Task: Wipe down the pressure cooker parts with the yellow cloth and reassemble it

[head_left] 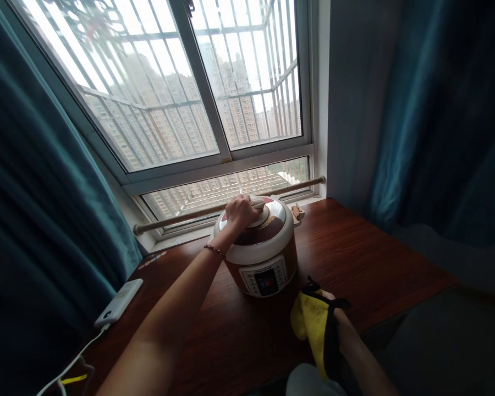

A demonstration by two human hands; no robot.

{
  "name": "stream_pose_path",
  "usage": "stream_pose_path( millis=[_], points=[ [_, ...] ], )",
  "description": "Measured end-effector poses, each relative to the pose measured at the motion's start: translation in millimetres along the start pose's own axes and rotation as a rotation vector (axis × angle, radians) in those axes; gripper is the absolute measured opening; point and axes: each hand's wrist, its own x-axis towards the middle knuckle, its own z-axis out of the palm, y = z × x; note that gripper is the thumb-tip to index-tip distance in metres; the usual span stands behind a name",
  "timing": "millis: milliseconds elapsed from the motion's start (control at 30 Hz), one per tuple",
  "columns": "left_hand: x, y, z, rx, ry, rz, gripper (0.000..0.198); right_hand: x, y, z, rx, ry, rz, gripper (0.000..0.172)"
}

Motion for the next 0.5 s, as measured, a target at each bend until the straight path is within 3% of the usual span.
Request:
stream_pose_path(
  millis=[100,267,500],
  points=[
    [6,-4,0.2,-0.016,-0.033,0.003,0.047,-1,-7,-5,0.076,0.065,0.149,0.036],
    [16,-15,5.6,-0.051,-0.087,-0.027,0.046,-7,-20,-6,0.165,0.132,0.157,0.032],
    [13,-23,12.5,-0.057,-0.074,-0.023,0.049,-10,0,-27,0.16,0.235,0.177,0.036]
  ],
)
